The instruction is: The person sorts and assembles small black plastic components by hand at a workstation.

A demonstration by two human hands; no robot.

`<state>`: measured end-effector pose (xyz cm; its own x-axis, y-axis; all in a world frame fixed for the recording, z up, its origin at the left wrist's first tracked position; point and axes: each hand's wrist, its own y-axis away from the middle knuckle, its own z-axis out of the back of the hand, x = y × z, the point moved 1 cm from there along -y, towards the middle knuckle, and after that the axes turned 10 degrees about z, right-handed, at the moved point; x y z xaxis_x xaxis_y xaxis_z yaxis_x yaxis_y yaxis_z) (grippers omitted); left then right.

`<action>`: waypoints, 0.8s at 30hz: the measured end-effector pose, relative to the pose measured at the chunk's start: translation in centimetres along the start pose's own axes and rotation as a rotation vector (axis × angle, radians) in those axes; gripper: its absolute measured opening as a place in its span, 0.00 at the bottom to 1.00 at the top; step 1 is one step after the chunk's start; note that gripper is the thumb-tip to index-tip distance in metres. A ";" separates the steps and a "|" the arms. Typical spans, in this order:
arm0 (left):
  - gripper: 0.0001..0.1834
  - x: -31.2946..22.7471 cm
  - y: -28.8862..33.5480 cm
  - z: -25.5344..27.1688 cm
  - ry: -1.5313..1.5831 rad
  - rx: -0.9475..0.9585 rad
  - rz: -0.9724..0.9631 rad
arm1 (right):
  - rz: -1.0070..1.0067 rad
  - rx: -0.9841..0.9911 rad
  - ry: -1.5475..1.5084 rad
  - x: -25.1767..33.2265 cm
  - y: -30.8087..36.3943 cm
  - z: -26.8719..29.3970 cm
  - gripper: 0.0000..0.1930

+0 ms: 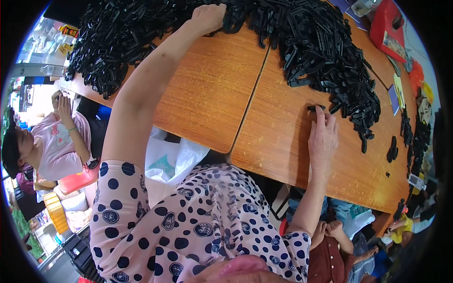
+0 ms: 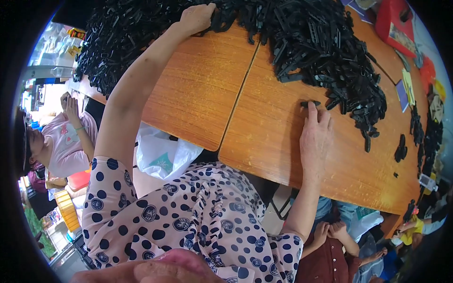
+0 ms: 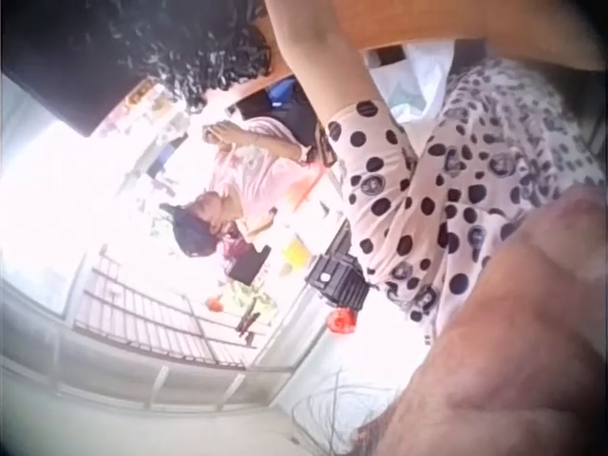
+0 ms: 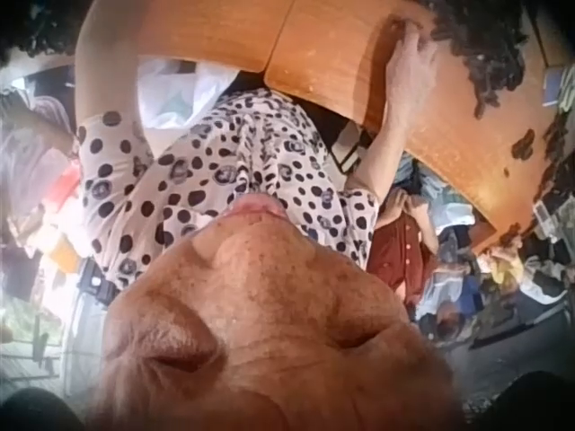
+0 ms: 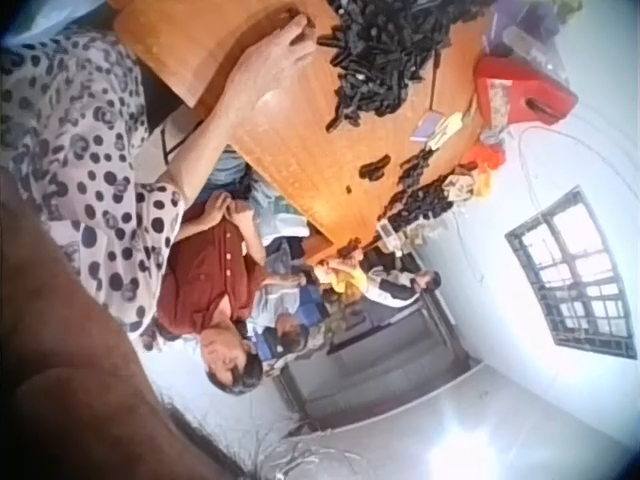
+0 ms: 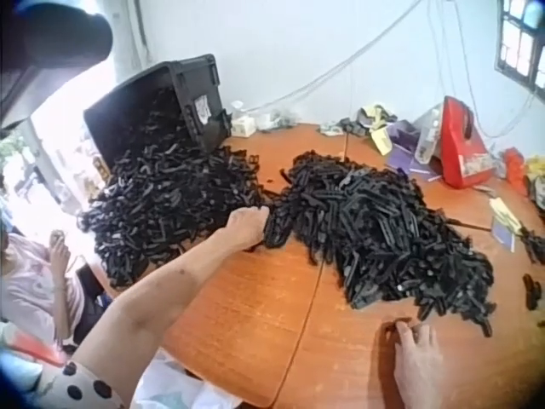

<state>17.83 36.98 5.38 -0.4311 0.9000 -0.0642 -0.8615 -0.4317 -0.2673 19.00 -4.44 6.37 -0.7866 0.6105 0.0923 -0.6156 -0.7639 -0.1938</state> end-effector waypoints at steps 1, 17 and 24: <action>0.07 -0.6 -0.5 -0.6 -0.131 0.149 0.117 | 0.052 0.026 0.027 0.1 0.0 -0.1 0.17; 0.17 -7.2 12.3 1.1 0.660 0.311 -0.027 | 0.141 0.079 -0.022 0.5 1.5 -0.8 0.10; 0.14 -6.9 20.7 5.0 0.447 0.318 -0.167 | 0.150 -0.016 0.043 -1.9 2.0 -0.9 0.09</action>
<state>1.60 21.50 5.10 -0.1861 0.8658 -0.4645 -0.9764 -0.2156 -0.0106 19.32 -6.94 4.89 -0.8666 0.4986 0.0197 -0.4904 -0.8438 -0.2180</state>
